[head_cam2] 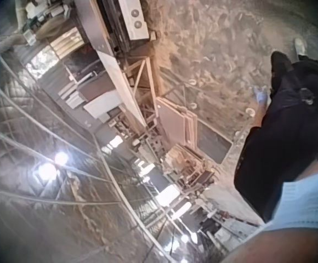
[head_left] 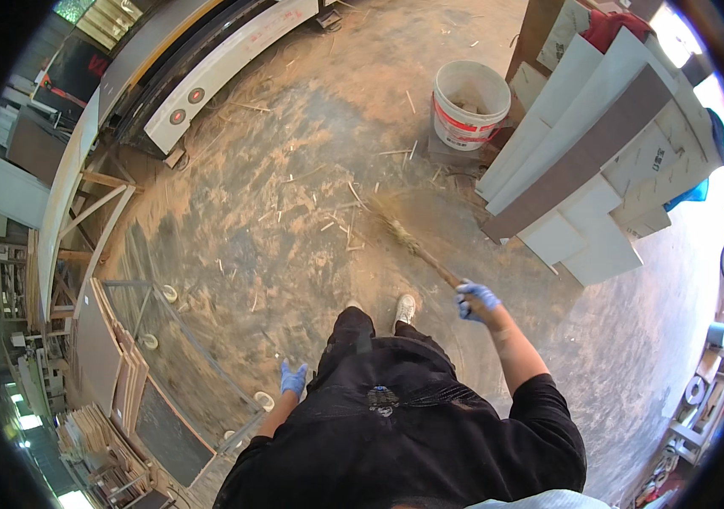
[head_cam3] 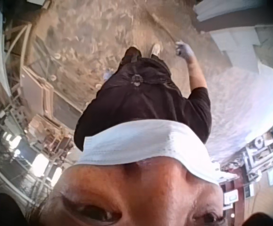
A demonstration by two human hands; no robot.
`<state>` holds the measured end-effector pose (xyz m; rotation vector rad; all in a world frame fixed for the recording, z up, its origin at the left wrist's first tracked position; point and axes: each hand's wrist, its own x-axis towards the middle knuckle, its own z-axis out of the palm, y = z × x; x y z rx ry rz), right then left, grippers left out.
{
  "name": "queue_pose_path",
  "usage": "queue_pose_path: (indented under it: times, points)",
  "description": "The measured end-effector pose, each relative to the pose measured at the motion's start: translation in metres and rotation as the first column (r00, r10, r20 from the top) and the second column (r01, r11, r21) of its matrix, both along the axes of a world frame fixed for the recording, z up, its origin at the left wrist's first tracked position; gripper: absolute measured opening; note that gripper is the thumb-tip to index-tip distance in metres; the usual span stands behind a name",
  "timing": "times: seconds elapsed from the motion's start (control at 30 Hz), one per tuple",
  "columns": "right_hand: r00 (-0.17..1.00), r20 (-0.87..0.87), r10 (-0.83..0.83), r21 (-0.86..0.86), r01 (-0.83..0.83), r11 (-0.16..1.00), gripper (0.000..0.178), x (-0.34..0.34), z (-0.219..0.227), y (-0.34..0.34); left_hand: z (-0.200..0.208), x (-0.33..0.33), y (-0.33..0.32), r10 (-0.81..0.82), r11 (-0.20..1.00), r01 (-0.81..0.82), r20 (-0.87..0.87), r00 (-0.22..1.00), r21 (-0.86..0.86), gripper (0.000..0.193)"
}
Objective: The person sweeps sawdust and debris from the floor of a woodworking shop using a broom. They move around the workspace, sweeping near machinery and stacks of wood, and gather the debris into a pile.
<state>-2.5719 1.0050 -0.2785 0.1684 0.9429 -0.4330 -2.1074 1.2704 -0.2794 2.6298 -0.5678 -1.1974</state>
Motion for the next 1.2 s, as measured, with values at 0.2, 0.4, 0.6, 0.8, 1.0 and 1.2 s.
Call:
queue_pose_path:
  times: [0.2, 0.4, 0.6, 0.8, 1.0, 1.2]
  points:
    - [0.994, -0.102, -0.031, -0.131, 0.018, 0.991, 0.037, 0.035, 0.044, -0.006, -0.014, 0.013, -0.003, -0.049, 0.996, 0.054, 0.068, 0.996, -0.067, 0.074]
    - [0.974, -0.096, -0.206, -0.049, 0.202, 0.978, 0.029, 0.069, -0.023, -0.088, -0.033, 0.059, -0.001, 0.035, 0.997, -0.037, -0.032, 0.999, -0.068, 0.076]
    - [0.691, -0.696, 0.197, -0.077, -0.344, 0.936, 0.038, 0.249, -0.057, -0.118, -0.099, 0.166, 0.034, 0.206, 0.967, -0.212, -0.051, 0.977, -0.145, 0.079]
    - [0.997, 0.068, -0.033, -0.048, 0.037, 0.998, 0.056, 0.192, -0.001, -0.163, -0.043, 0.201, -0.086, 0.11, 0.994, -0.109, 0.032, 0.993, -0.022, 0.076]
    - [0.969, -0.05, -0.242, -0.119, 0.235, 0.965, 0.036, 0.222, 0.06, -0.191, -0.004, 0.199, -0.174, 0.028, 0.999, -0.029, 0.063, 0.998, 0.024, 0.074]
    - [0.962, -0.083, -0.261, -0.163, 0.245, 0.956, 0.01, 0.204, -0.086, -0.297, -0.023, 0.193, -0.236, 0.074, 0.995, -0.074, -0.003, 0.997, -0.07, 0.075]
